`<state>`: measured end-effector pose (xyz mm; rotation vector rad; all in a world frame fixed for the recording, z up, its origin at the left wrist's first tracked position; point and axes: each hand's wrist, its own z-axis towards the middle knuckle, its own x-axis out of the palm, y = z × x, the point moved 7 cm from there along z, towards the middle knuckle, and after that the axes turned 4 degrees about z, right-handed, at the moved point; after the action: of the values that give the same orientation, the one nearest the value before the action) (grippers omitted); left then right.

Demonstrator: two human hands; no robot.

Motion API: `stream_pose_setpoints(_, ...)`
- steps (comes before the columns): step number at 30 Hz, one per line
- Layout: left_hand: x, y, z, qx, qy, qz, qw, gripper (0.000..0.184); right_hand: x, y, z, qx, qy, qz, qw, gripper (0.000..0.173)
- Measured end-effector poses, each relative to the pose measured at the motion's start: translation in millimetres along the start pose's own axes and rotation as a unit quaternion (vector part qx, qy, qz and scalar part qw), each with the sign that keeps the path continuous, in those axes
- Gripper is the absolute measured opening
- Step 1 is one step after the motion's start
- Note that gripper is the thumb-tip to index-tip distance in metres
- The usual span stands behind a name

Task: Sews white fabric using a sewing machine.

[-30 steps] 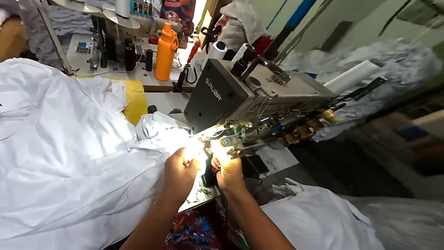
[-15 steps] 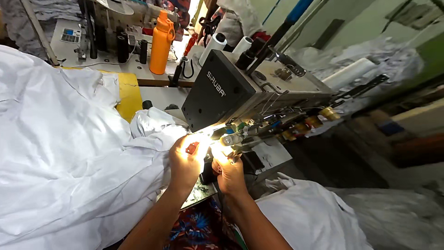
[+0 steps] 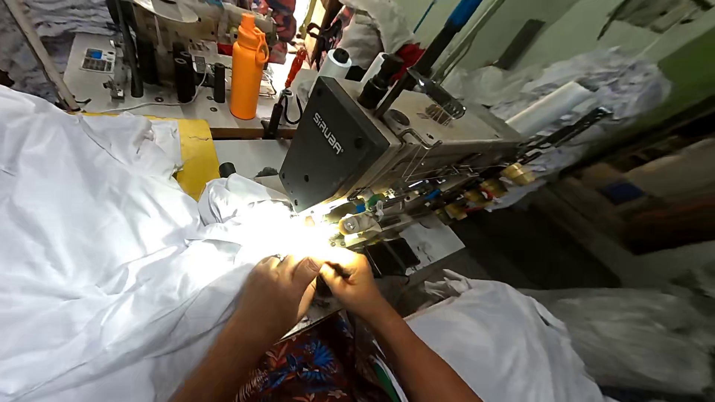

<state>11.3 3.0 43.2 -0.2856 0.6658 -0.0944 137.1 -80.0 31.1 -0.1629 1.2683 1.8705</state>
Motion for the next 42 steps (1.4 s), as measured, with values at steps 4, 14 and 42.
stream_pose_setpoints(4,0,26,16,-0.073,0.045,0.127,0.988,0.020,-1,-5,0,0.021,0.081,-0.008,0.996,0.019)
stream_pose_setpoints(14,3,41,29,-0.144,-0.080,0.153,0.974,0.023,4,-47,53,0.158,-0.222,0.129,0.954,0.026)
stream_pose_setpoints(42,17,13,-29,-0.481,-0.012,-0.480,0.733,0.005,-41,33,-51,0.102,0.019,-0.152,0.983,0.045)
